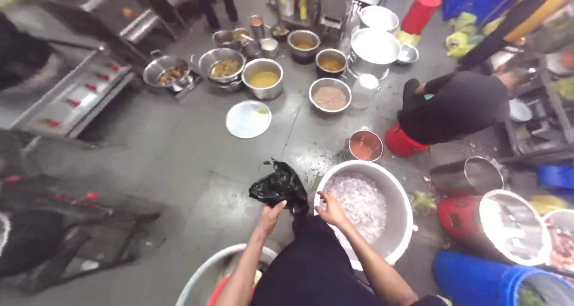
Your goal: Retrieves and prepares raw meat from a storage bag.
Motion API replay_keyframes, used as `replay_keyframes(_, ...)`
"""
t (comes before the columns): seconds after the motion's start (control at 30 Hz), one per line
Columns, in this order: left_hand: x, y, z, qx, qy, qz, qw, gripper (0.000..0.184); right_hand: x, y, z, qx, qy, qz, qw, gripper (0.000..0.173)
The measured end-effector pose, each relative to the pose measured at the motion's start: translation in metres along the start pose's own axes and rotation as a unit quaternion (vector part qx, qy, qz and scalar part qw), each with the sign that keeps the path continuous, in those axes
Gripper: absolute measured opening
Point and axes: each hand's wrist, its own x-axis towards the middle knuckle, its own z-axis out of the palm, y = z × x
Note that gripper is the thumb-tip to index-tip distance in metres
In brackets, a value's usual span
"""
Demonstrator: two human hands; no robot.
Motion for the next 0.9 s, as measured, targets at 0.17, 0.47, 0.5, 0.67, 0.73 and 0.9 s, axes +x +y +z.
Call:
replay_keyframes(0.17,0.089,0.031,0.021,0.128,-0.010,-0.014,0.992,0.057,0.072,-0.072,-0.047,0.126,0.000,-0.086,0.988,0.065)
replay_keyframes(0.47,0.247,0.069,0.044,0.294,-0.121,0.053,0.947,0.039,0.212,-0.118,-0.105,0.217,0.112,-0.170,0.955,0.035)
replay_keyframes(0.5,0.265,0.071,0.047,0.296,-0.134,0.057,0.944,0.038,0.224,-0.117,-0.111,0.219,0.125,-0.172,0.952,0.031)
replay_keyframes(0.67,0.378,0.072,0.076,0.261,-0.229,0.076,0.935,0.035,0.286,-0.100,-0.154,0.229,0.180,-0.172,0.941,0.028)
replay_keyframes(0.73,0.421,0.072,0.095,0.224,-0.278,0.075,0.931,0.033,0.304,-0.095,-0.178,0.223,0.193,-0.143,0.945,0.028)
replay_keyframes(0.9,0.518,0.076,0.160,0.190,-0.334,0.072,0.920,0.026,0.333,-0.079,-0.240,0.218,0.269,-0.046,0.937,0.027)
